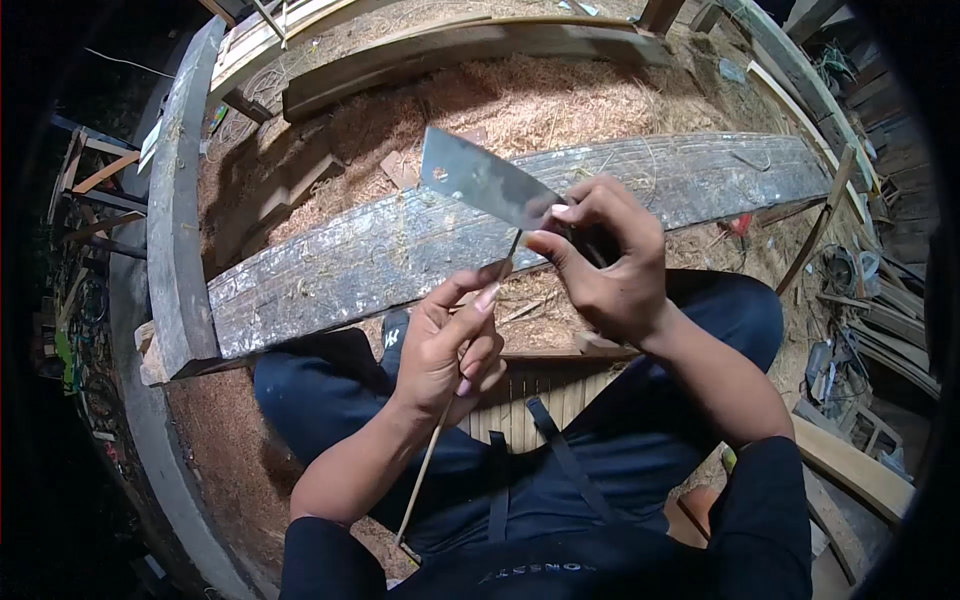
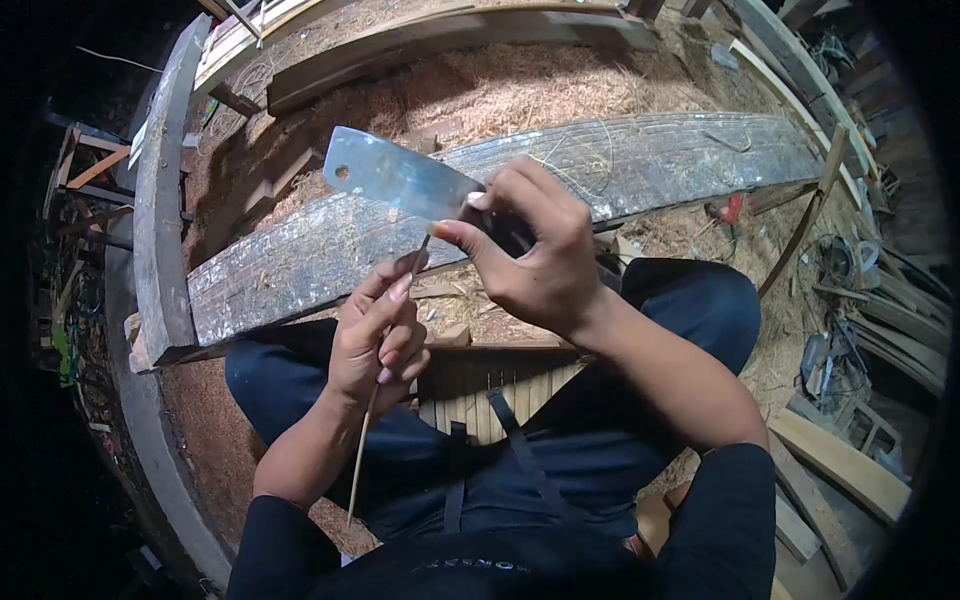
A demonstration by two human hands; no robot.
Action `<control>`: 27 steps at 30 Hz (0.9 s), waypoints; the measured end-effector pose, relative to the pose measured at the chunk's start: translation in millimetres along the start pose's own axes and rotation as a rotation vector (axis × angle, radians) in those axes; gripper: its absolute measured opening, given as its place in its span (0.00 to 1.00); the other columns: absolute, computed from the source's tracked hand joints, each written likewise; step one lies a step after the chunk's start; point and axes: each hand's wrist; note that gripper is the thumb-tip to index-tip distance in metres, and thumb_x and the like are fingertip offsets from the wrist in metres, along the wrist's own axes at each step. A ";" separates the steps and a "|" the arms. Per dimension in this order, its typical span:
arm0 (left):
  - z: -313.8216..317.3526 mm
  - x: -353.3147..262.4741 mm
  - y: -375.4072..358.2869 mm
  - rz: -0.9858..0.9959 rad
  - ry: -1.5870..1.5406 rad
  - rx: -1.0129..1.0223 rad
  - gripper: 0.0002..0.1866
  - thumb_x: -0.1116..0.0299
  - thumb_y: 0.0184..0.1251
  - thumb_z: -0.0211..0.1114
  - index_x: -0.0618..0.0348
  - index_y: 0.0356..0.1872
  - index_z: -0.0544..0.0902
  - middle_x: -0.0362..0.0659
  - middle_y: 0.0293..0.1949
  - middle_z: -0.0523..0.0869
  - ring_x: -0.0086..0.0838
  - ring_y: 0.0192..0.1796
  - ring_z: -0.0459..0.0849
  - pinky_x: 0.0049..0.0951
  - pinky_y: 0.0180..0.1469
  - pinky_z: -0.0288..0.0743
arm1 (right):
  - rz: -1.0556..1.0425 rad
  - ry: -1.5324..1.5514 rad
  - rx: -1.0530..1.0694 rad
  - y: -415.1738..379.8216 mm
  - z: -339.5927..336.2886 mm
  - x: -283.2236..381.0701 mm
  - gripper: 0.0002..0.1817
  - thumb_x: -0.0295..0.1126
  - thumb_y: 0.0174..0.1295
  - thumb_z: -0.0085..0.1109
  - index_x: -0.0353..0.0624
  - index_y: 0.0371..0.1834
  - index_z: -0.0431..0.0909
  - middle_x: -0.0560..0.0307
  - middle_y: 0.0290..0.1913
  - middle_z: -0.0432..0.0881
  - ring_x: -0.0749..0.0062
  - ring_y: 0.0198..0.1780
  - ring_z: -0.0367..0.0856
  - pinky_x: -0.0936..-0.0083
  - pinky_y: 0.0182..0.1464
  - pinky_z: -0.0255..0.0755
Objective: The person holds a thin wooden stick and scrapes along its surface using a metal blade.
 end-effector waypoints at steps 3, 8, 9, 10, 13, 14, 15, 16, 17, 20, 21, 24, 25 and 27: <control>-19.5 10.1 3.8 0.046 0.015 0.090 0.15 0.70 0.79 0.57 0.57 0.62 0.76 0.34 0.15 0.64 0.17 0.12 0.58 0.20 0.14 0.53 | -0.169 0.081 0.072 -9.0 10.1 18.7 0.15 0.26 0.51 0.79 0.35 0.30 0.76 0.53 0.31 0.77 0.67 0.27 0.78 0.72 0.28 0.73; -4.9 3.8 2.2 0.042 -0.058 0.004 0.11 0.69 0.79 0.57 0.58 0.56 0.79 0.35 0.14 0.65 0.17 0.11 0.59 0.20 0.14 0.54 | -0.128 -0.038 0.023 -2.5 5.6 8.6 0.17 0.27 0.48 0.81 0.35 0.31 0.78 0.50 0.30 0.77 0.67 0.28 0.80 0.73 0.29 0.74; -10.9 5.5 1.2 0.027 -0.006 0.051 0.11 0.69 0.80 0.57 0.57 0.57 0.78 0.35 0.13 0.65 0.17 0.10 0.58 0.21 0.14 0.54 | -0.146 0.020 0.048 -5.7 7.4 19.3 0.17 0.27 0.49 0.80 0.35 0.31 0.77 0.51 0.30 0.76 0.67 0.28 0.79 0.72 0.28 0.73; -14.2 6.0 1.4 0.014 0.047 0.095 0.11 0.68 0.80 0.57 0.56 0.57 0.78 0.35 0.13 0.64 0.17 0.10 0.57 0.21 0.14 0.53 | -0.166 0.083 0.073 -9.4 9.7 28.9 0.16 0.27 0.50 0.80 0.35 0.30 0.77 0.51 0.29 0.76 0.67 0.27 0.78 0.72 0.28 0.72; -7.4 4.4 1.1 0.012 -0.009 -0.003 0.12 0.68 0.80 0.57 0.56 0.59 0.77 0.34 0.13 0.65 0.17 0.11 0.58 0.21 0.14 0.54 | -0.072 -0.009 0.041 -3.4 2.3 5.8 0.16 0.26 0.51 0.79 0.36 0.29 0.76 0.51 0.30 0.78 0.67 0.28 0.78 0.72 0.29 0.72; -6.3 1.5 0.8 -0.006 -0.019 0.035 0.12 0.68 0.79 0.57 0.56 0.59 0.77 0.34 0.14 0.65 0.17 0.11 0.59 0.21 0.14 0.54 | -0.014 -0.024 0.003 0.6 0.8 2.0 0.16 0.26 0.51 0.79 0.36 0.29 0.76 0.51 0.30 0.78 0.68 0.28 0.79 0.72 0.29 0.72; -9.8 5.4 1.1 0.019 -0.012 0.045 0.13 0.68 0.79 0.57 0.56 0.60 0.77 0.34 0.14 0.66 0.17 0.12 0.59 0.21 0.14 0.54 | -0.061 -0.051 0.063 -2.0 -0.8 8.4 0.16 0.20 0.50 0.78 0.35 0.32 0.75 0.48 0.38 0.83 0.67 0.38 0.86 0.75 0.38 0.79; -13.4 9.2 2.2 0.047 -0.006 0.055 0.13 0.68 0.80 0.57 0.55 0.61 0.77 0.34 0.15 0.66 0.17 0.12 0.60 0.21 0.14 0.54 | -0.103 0.031 0.133 -5.2 -0.5 19.3 0.15 0.19 0.51 0.77 0.34 0.32 0.75 0.48 0.38 0.82 0.66 0.38 0.87 0.74 0.38 0.79; -12.5 6.3 2.1 0.035 0.090 0.042 0.14 0.68 0.80 0.56 0.57 0.61 0.76 0.34 0.14 0.65 0.16 0.13 0.60 0.21 0.14 0.55 | -0.079 0.044 0.152 -7.3 -1.6 25.5 0.15 0.19 0.51 0.76 0.34 0.31 0.75 0.48 0.38 0.82 0.65 0.39 0.87 0.75 0.38 0.79; -4.5 4.5 2.4 0.018 0.051 -0.043 0.19 0.66 0.81 0.54 0.58 0.67 0.73 0.32 0.12 0.63 0.14 0.09 0.57 0.18 0.13 0.52 | -0.052 -0.031 -0.047 -4.2 3.2 -6.3 0.16 0.31 0.55 0.79 0.38 0.31 0.77 0.54 0.30 0.79 0.73 0.28 0.81 0.78 0.29 0.73; -6.0 3.9 1.2 0.034 0.091 0.013 0.18 0.67 0.81 0.53 0.60 0.67 0.73 0.32 0.12 0.63 0.14 0.09 0.57 0.18 0.13 0.52 | 0.074 -0.025 -0.071 2.1 -1.8 -8.2 0.15 0.30 0.57 0.77 0.39 0.32 0.77 0.56 0.30 0.79 0.76 0.29 0.81 0.79 0.30 0.73; -2.1 -0.7 0.8 0.026 0.086 0.040 0.19 0.68 0.81 0.52 0.61 0.67 0.73 0.32 0.13 0.64 0.15 0.09 0.57 0.19 0.13 0.52 | 0.211 0.042 -0.148 10.4 -11.6 -11.6 0.12 0.28 0.62 0.74 0.39 0.33 0.76 0.59 0.31 0.80 0.80 0.31 0.82 0.81 0.31 0.74; -2.3 -0.2 2.3 0.048 0.070 0.045 0.18 0.68 0.81 0.52 0.61 0.67 0.73 0.32 0.13 0.64 0.15 0.09 0.57 0.19 0.13 0.53 | 0.232 0.114 -0.196 11.8 -10.7 -12.5 0.11 0.26 0.64 0.71 0.39 0.34 0.75 0.60 0.32 0.81 0.81 0.32 0.83 0.81 0.31 0.76; -4.4 -1.1 3.3 0.054 0.072 0.043 0.19 0.67 0.81 0.53 0.61 0.68 0.72 0.32 0.13 0.64 0.15 0.09 0.57 0.19 0.13 0.53 | 0.219 0.130 -0.185 11.8 -9.4 -1.4 0.10 0.24 0.64 0.71 0.38 0.35 0.75 0.59 0.33 0.81 0.80 0.34 0.84 0.82 0.33 0.77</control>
Point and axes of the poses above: each hand's wrist, its own y-axis towards the middle knuckle, its own z-axis out of the palm, x = y × z
